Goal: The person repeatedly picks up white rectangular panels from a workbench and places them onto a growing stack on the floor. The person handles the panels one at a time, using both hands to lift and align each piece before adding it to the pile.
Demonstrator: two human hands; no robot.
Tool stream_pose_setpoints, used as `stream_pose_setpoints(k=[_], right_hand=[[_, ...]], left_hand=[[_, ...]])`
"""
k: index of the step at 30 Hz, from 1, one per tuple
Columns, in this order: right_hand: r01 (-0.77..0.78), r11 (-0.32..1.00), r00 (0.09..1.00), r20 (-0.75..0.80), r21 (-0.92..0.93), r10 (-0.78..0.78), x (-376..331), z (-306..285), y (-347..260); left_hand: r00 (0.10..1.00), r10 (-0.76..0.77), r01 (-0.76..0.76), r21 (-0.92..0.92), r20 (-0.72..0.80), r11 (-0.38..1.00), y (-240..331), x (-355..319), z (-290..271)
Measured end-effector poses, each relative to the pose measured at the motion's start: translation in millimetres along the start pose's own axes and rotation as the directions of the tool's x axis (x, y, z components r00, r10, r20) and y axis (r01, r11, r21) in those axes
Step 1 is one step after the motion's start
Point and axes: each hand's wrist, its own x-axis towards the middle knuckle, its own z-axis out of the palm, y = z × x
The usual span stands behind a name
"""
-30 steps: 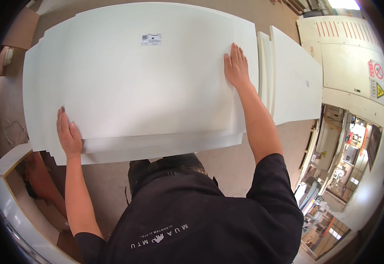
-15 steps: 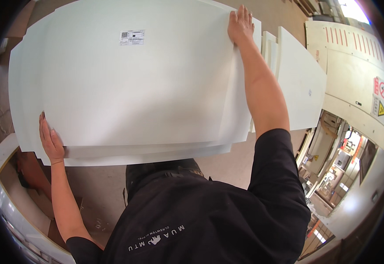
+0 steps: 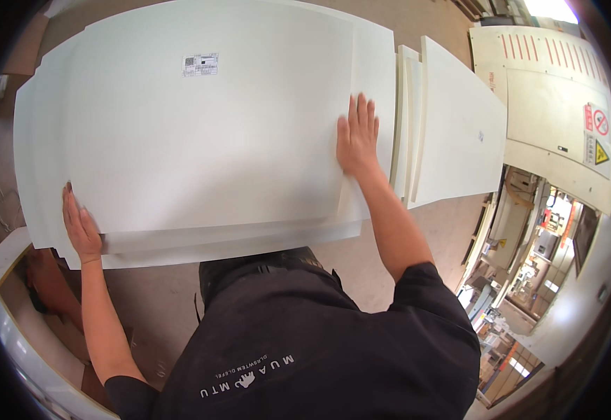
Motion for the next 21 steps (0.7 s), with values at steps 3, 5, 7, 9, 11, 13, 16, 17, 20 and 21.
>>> stream_pose_setpoints(k=[3, 5, 7, 9, 11, 13, 16, 17, 20, 21], right_hand=[[-0.036, 0.999, 0.996, -0.082, 0.000, 0.036, 71.5, 8.2, 9.7], [-0.026, 0.999, 0.994, -0.106, -0.020, 0.024, 113.4, 7.0, 14.7], [-0.089, 0.995, 0.993, -0.078, -0.052, 0.084, 155.8, 0.2, 13.3], [-0.156, 0.988, 0.985, -0.073, -0.006, 0.155, 190.3, -8.0, 7.9], [-0.222, 0.975, 0.974, -0.053, 0.008, 0.222, 214.4, -13.6, 1.9], [-0.271, 0.962, 0.962, -0.025, -0.013, 0.271, 227.0, -15.3, -1.9], [-0.270, 0.962, 0.960, -0.072, 0.031, 0.271, 216.1, -10.4, -0.5], [-0.261, 0.965, 0.961, -0.088, 0.027, 0.262, 205.0, -7.8, 0.7], [-0.250, 0.968, 0.962, -0.114, -0.009, 0.248, 148.3, -1.4, 4.3], [-0.253, 0.966, 0.964, -0.101, -0.045, 0.248, 122.9, -0.6, 5.6]], left_hand=[[1.000, 0.015, -0.015, -0.001, -0.002, 1.000, -2.4, 0.0, 0.6], [1.000, 0.026, -0.026, -0.009, -0.003, 1.000, -3.4, 0.6, 1.5], [0.999, 0.049, -0.050, -0.027, -0.020, 0.998, -3.6, 1.2, 2.3], [0.999, 0.033, -0.033, -0.020, -0.007, 0.999, -3.6, 1.6, 2.7], [1.000, 0.028, -0.028, -0.011, -0.008, 1.000, -3.4, 1.2, 2.4], [1.000, 0.021, -0.021, -0.015, -0.007, 1.000, -3.1, -0.1, 1.6], [1.000, -0.011, 0.011, -0.026, 0.007, 1.000, -1.7, -1.0, 0.8], [1.000, -0.001, 0.001, -0.014, 0.003, 1.000, -1.0, -0.6, 0.6], [1.000, 0.012, -0.013, -0.023, -0.013, 1.000, 1.0, 2.9, 1.3], [1.000, 0.017, -0.018, -0.019, -0.017, 1.000, 1.0, 3.9, 2.2]])
